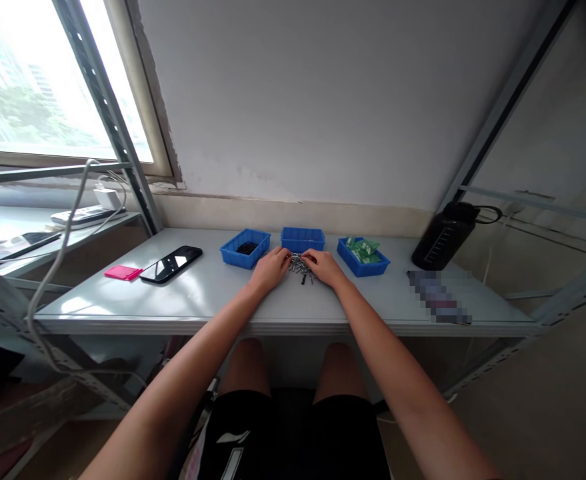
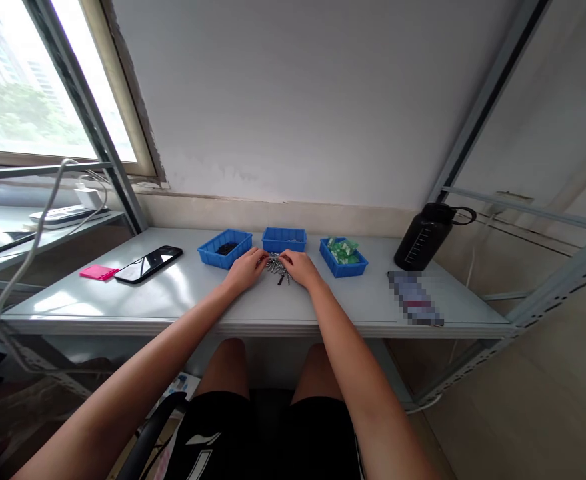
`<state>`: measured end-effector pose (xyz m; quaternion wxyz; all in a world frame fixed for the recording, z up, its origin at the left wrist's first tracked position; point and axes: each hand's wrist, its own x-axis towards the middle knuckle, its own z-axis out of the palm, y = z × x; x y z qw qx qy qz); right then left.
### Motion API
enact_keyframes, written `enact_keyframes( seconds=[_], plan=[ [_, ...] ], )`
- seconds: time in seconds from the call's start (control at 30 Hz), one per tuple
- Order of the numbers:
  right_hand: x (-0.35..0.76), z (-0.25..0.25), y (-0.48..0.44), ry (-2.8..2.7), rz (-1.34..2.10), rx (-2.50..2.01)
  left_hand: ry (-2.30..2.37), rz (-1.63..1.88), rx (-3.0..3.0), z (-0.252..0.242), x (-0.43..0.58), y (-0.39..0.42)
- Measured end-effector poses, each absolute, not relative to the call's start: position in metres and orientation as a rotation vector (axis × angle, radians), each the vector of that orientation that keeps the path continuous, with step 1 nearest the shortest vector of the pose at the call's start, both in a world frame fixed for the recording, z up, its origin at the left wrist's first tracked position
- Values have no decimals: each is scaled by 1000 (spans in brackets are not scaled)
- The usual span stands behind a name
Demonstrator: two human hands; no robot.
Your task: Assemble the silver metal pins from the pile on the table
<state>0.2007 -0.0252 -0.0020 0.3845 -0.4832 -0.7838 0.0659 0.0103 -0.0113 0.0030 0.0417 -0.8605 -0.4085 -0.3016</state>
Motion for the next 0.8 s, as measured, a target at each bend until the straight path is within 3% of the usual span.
enact_keyframes(
  seconds=[0.8],
  plan=[
    [203, -5, -22, -2005, 156, -1279, -1307, -805, -2691, 3, 10, -11]
  ],
)
